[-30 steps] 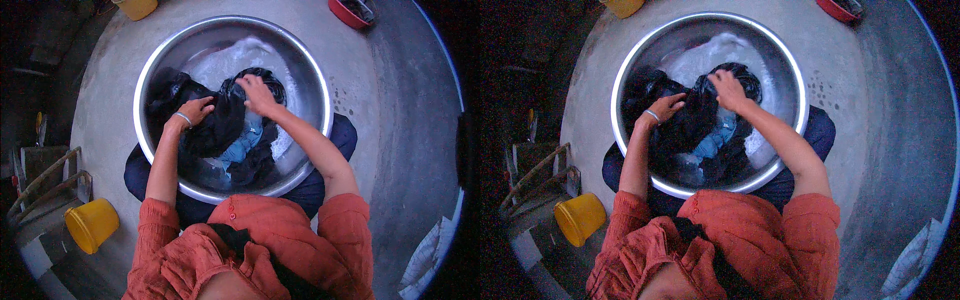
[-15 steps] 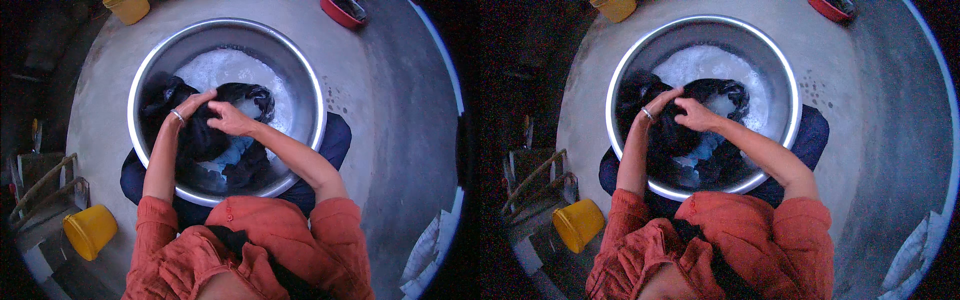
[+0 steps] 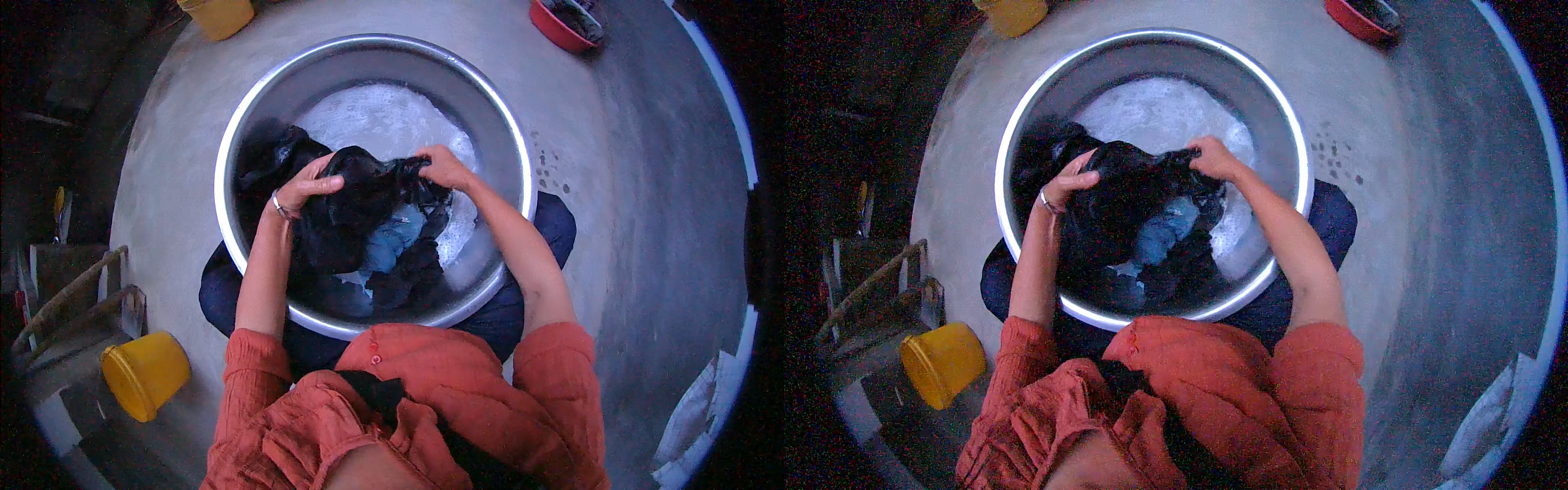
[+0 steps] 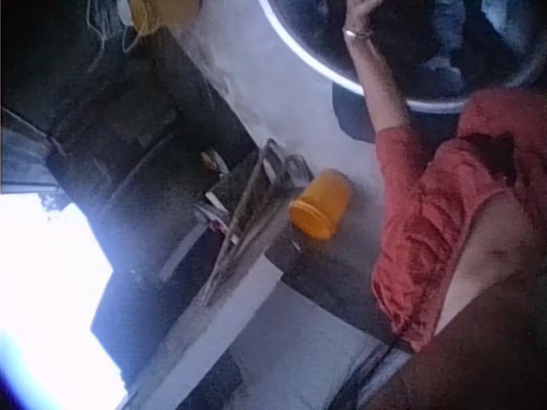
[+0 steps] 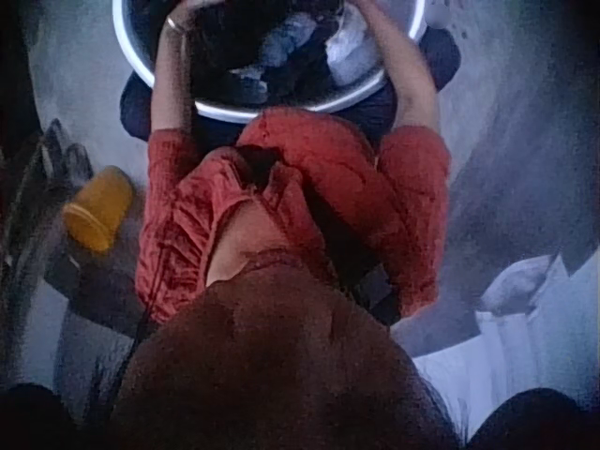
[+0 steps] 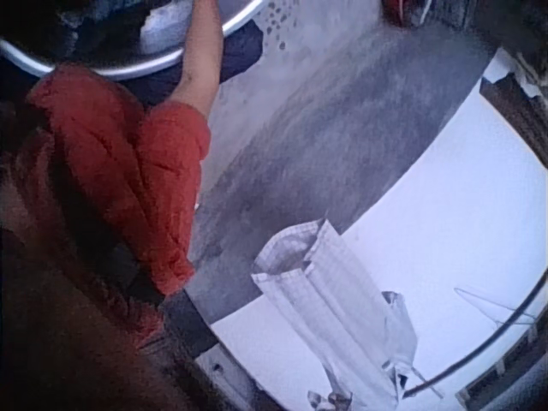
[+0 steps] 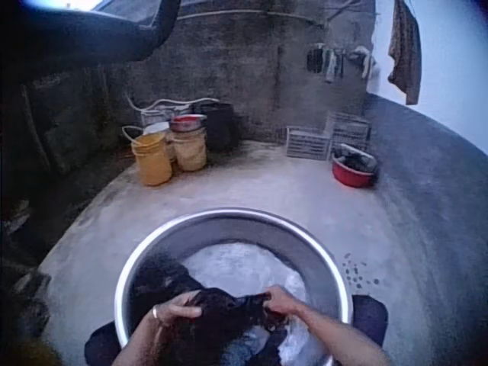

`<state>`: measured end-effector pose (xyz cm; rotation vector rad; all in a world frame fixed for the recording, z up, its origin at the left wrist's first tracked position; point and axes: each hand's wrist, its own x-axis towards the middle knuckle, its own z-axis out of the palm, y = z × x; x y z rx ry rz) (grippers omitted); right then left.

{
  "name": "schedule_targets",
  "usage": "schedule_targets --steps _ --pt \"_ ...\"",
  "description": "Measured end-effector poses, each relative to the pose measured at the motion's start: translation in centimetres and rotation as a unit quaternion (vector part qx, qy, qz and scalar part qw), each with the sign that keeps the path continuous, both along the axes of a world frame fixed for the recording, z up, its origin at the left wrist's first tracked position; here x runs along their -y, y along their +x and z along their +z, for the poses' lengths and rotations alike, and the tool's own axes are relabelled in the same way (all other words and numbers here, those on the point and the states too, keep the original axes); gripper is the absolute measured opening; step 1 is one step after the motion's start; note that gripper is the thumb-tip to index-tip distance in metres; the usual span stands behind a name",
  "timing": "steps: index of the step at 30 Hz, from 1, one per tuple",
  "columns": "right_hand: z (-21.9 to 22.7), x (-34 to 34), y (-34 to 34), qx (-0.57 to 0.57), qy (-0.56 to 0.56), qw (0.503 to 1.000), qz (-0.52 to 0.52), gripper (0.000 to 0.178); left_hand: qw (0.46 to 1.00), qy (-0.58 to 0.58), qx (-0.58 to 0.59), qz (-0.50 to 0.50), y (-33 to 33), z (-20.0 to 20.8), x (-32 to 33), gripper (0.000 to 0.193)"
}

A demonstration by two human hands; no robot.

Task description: The person is hand-washing dark-colored clothes in a large metal basin filled with soapy water. They repeatedly submerge, agitate, and wring the garments to clean them. The task is performed by hand without any mechanical tools.

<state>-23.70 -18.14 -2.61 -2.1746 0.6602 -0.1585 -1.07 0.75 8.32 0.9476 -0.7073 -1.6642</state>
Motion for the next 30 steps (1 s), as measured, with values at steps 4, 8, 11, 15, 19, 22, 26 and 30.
schedule_targets --steps 4,8,11,15,19,22,26,30 --pt "8.6 0.2 2.1 0.133 -0.042 0.980 -0.139 0.022 0.994 0.036 0.098 -0.022 1.0 0.1 -0.5 0.062" --pt "14.4 1.0 2.7 0.318 -0.089 0.926 -0.183 0.022 0.982 0.158 0.102 -0.002 0.8 -0.1 0.2 0.053" --pt "15.0 1.1 1.8 0.284 -0.076 0.947 -0.132 0.025 0.978 0.188 0.086 0.012 0.9 0.3 -0.1 0.047" --pt "13.1 0.7 -0.5 -0.119 0.045 0.977 0.174 0.030 0.986 0.131 0.093 0.034 2.1 -0.1 -0.7 0.039" --pt "7.7 -1.5 -0.3 -0.042 -0.009 0.994 0.096 0.041 0.970 0.127 0.199 -0.055 2.9 -1.5 -0.7 0.032" --pt "6.6 -5.6 3.0 0.125 -0.149 0.976 0.100 0.055 0.928 0.091 0.323 -0.162 2.5 0.7 -1.0 0.040" --pt "5.1 -8.8 5.6 0.133 -0.121 0.970 0.164 0.040 0.867 0.015 0.449 -0.214 2.0 3.3 -0.7 0.048" --pt "7.1 -9.3 6.7 -0.002 -0.123 0.977 0.174 0.018 0.798 -0.168 0.573 -0.076 3.0 1.4 -0.5 0.064"
